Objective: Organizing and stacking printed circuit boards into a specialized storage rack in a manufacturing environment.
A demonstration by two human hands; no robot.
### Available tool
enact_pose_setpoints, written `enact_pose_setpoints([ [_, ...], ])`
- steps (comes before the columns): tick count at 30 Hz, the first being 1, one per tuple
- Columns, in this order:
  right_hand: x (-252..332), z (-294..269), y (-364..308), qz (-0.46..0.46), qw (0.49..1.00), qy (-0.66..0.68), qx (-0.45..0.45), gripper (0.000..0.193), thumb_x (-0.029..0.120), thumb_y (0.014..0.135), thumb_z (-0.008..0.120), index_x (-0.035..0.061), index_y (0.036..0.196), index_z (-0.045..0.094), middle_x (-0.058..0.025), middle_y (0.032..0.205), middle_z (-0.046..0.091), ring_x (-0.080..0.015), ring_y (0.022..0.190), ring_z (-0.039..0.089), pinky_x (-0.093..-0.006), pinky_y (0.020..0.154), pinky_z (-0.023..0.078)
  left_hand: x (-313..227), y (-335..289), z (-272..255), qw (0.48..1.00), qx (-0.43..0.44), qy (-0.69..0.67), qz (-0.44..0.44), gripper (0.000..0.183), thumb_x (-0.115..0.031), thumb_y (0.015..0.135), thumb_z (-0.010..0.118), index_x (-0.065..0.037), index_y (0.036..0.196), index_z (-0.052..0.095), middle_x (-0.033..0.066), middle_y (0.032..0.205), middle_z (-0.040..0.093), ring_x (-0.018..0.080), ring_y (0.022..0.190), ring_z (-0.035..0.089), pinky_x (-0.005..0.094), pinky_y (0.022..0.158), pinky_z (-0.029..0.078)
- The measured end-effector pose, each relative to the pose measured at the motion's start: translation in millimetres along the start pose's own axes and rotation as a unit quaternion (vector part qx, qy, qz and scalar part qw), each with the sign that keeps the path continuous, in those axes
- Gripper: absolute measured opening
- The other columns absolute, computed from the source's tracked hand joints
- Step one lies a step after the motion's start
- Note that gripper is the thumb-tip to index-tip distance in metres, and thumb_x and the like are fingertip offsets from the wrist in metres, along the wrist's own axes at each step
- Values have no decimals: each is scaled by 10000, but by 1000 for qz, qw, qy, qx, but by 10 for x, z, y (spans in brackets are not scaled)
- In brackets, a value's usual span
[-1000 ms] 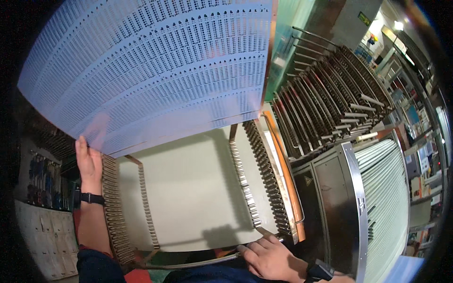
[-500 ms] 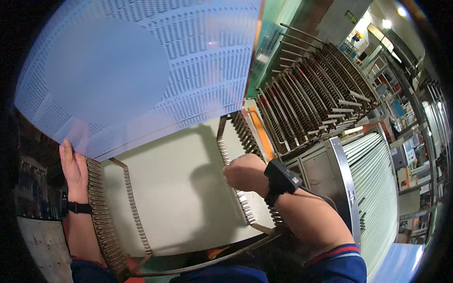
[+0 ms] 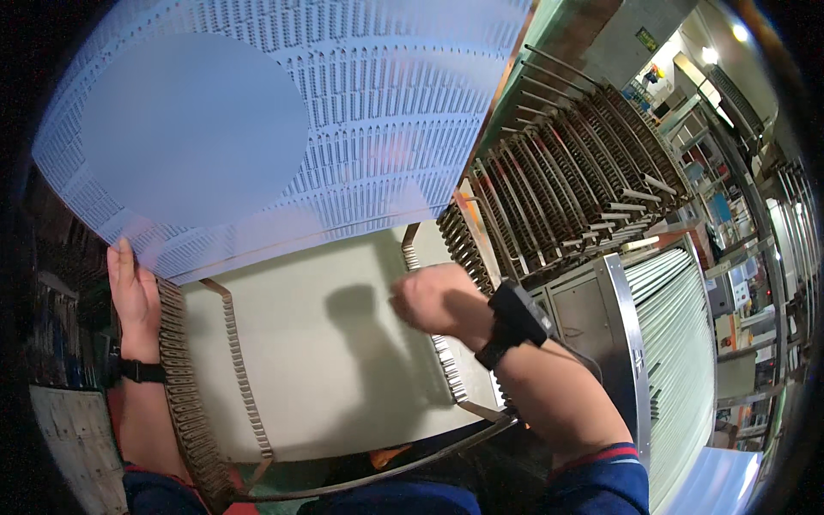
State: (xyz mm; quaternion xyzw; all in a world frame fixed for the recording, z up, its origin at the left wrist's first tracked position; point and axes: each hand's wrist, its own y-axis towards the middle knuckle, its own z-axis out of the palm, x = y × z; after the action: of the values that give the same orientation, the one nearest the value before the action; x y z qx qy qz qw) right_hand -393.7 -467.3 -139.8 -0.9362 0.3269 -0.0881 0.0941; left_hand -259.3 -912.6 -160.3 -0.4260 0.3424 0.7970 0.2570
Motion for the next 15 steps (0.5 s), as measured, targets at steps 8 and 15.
enact_pose_setpoints([
  [8,-463,-70,-49,-6,967,123,-222,174,246,921,657,82,977,649,-173,889,659,-387,824,652,-453,751,536,-77,-37,140,999,13,46,5,415,-248,1084,521,-11,1420,463,120,1429,540,234,1320,509,397,1154,377],
  [15,-1166,-326,232,38,821,488,-293,297,131,1029,616,-62,1251,573,-76,1107,677,-117,1040,605,-288,920,507,-102,15,51,999,-8,-42,-2,427,-220,1083,515,5,1437,437,137,1458,512,243,1337,490,421,1177,352],
])
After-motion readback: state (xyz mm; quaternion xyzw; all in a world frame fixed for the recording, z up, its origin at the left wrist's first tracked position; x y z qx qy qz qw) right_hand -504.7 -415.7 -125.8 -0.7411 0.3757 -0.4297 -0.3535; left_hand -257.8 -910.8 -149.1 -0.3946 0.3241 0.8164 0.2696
